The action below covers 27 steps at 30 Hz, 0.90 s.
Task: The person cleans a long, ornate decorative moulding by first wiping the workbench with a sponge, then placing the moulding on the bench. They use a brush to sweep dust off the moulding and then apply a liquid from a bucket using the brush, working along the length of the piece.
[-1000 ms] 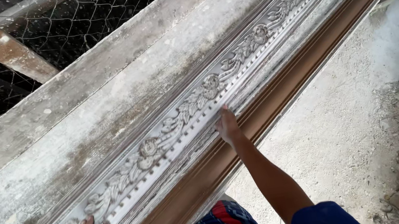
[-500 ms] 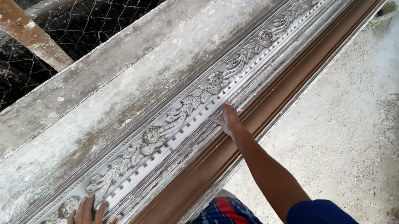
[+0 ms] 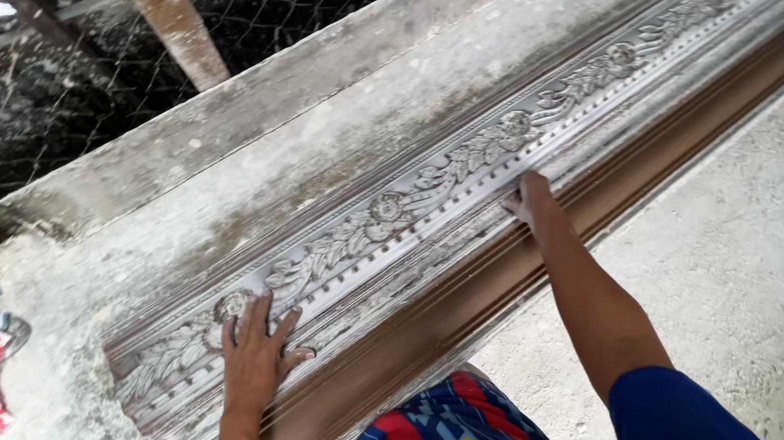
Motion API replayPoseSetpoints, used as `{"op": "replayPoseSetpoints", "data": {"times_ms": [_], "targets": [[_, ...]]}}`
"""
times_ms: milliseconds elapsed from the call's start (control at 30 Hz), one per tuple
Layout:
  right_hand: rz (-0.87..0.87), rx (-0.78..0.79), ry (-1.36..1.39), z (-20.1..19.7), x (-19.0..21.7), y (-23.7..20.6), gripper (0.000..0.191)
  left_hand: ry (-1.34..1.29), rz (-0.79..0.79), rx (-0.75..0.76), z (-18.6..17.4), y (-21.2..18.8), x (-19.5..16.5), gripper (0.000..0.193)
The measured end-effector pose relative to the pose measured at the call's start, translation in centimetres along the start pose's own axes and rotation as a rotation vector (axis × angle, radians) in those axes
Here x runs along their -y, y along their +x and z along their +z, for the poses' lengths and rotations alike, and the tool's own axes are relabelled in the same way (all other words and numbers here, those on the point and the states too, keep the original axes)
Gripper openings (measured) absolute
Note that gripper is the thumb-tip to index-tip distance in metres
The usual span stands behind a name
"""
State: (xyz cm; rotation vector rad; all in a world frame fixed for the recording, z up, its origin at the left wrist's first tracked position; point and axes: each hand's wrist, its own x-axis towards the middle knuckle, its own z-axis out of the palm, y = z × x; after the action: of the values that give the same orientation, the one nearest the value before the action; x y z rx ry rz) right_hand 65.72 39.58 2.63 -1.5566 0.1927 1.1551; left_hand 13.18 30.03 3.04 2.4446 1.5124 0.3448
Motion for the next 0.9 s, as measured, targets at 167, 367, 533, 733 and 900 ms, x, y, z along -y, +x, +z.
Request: {"op": "replayPoseSetpoints", "data": {"times_ms": [167,367,533,733,900], "targets": [[-0.006,0.013,-0.063,-0.6,1.0,1.2,0.035,0.097,-0.793,-0.275,-2.2,-2.3,5.9,0.061],[0.03,0.006,-0.141,-0.7,0.4,2.4,0.041,-0.205,-1.351,-0.192,-3.0,-4.8,12.0,0.077],[-0.131,0.041,-0.176,-2.9,1.7,0.0,0.05,-0.22,-1.267,-0.225,-3.0,-5.5,12.6,0.066],[-0.32,-0.027,-0.254,-5.2,-1.2,-2.8,0.056,-0.137,-1.279,-0.015,-3.9,-6.6,11.6,0.054],[-0.498,-0.219,-0.912,-10.1,-9.8,-5.9,0.057,-0.136,-1.322,-0.082,-2.4,-13.5,8.4,0.07]]}}
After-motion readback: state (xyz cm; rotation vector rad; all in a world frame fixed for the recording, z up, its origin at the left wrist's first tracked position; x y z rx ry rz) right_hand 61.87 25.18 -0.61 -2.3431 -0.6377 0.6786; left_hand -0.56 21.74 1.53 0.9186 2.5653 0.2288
